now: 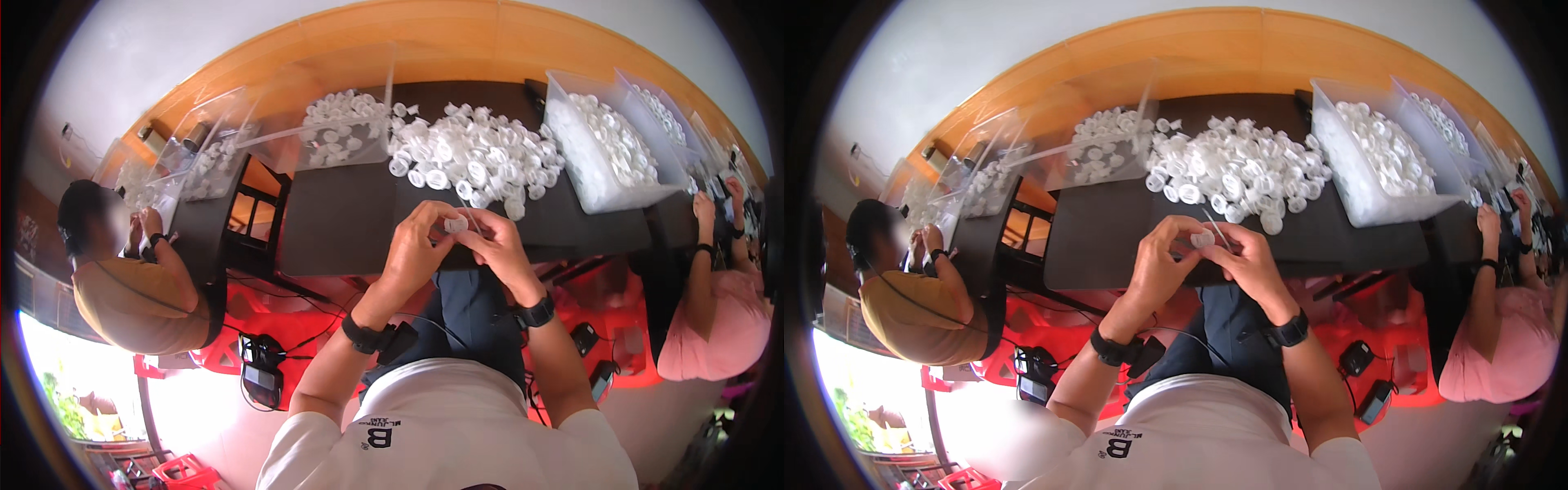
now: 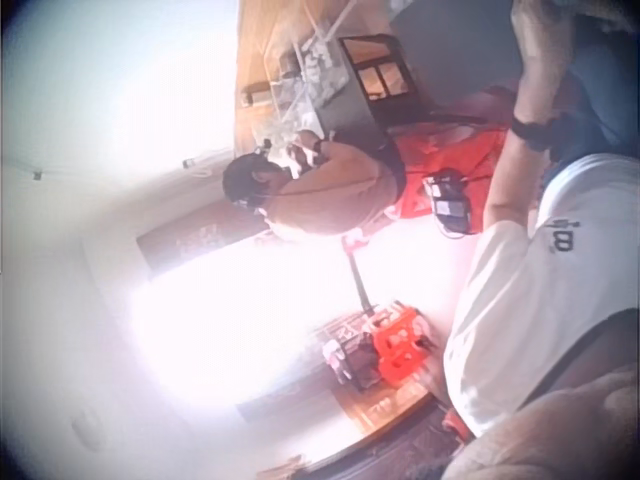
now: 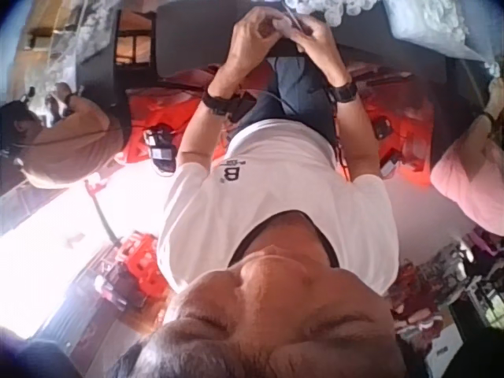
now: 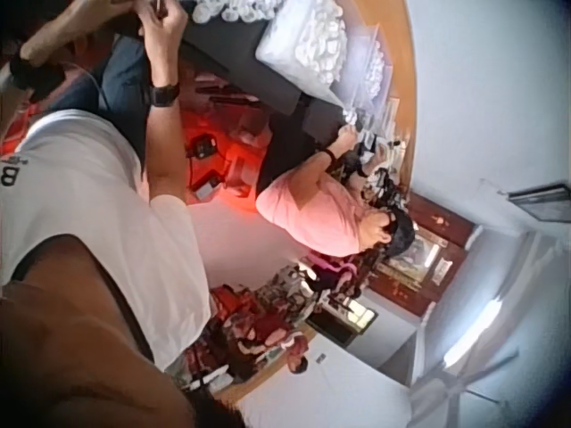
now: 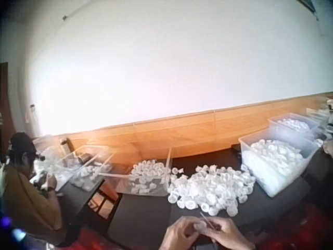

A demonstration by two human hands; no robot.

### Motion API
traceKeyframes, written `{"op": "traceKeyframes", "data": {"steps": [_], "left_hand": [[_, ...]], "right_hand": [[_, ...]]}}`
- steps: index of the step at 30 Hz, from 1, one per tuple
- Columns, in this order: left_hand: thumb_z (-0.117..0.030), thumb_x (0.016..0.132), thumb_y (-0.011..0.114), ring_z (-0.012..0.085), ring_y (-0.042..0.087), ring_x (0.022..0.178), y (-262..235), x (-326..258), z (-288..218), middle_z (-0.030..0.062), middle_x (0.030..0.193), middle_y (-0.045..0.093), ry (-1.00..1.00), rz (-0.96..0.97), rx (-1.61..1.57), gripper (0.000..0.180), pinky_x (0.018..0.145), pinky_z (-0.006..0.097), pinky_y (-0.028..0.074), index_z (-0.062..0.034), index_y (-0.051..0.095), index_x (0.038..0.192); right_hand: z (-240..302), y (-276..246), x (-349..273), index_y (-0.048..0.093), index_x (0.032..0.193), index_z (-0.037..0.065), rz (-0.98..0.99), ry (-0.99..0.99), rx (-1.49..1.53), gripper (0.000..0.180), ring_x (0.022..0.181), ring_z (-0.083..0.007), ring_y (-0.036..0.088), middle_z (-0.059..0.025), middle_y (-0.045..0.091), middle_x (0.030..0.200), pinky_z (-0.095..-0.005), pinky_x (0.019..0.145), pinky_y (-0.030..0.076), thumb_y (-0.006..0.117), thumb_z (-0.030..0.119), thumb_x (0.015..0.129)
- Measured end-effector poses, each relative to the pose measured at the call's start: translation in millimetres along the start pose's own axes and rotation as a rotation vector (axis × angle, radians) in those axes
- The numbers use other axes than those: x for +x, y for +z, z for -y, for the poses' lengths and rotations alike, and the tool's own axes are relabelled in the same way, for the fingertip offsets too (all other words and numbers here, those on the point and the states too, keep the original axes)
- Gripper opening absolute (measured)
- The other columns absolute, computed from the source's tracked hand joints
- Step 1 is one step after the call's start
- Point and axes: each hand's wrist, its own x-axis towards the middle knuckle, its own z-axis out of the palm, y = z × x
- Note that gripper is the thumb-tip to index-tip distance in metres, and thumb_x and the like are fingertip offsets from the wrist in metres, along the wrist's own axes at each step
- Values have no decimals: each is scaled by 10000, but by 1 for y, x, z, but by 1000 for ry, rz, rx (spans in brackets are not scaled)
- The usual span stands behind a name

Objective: Assembling small white plastic components by hand at a workstation.

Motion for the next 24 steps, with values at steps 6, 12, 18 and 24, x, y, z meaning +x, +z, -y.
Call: {"op": "traceKeyframes", "data": {"steps": [6,12,18,24], "left_hand": [[97,823,692,168,667,986,3,-30,-7,61,1093,652,-49,90,-274,285,806,295,577,-33,647,1073],[112,871,648,145,639,1044,-7,-52,1,72,1112,649,-261,154,-730,306,915,296,544,-1,599,1151],[122,887,622,140,632,1033,-10,-61,0,91,1125,643,-306,162,-879,307,935,301,520,1,588,1167],[71,904,642,129,635,1009,-18,-62,-9,86,1077,665,-337,128,-821,266,908,291,522,7,593,1157]], "right_hand": [[-9,8,-27,663,1149,7,3,29,77,299,567,-10,477,28,630,804,-178,476,368,740,132,888],[-2,13,-54,649,1187,12,79,6,186,331,616,-8,485,15,659,892,-180,511,391,737,137,894],[-1,19,-59,659,1128,7,45,-46,88,290,622,-11,503,0,672,919,-185,518,399,746,140,885],[8,28,-60,666,1093,-4,36,-53,42,271,615,-17,516,7,672,902,-189,518,408,757,108,863]]}}
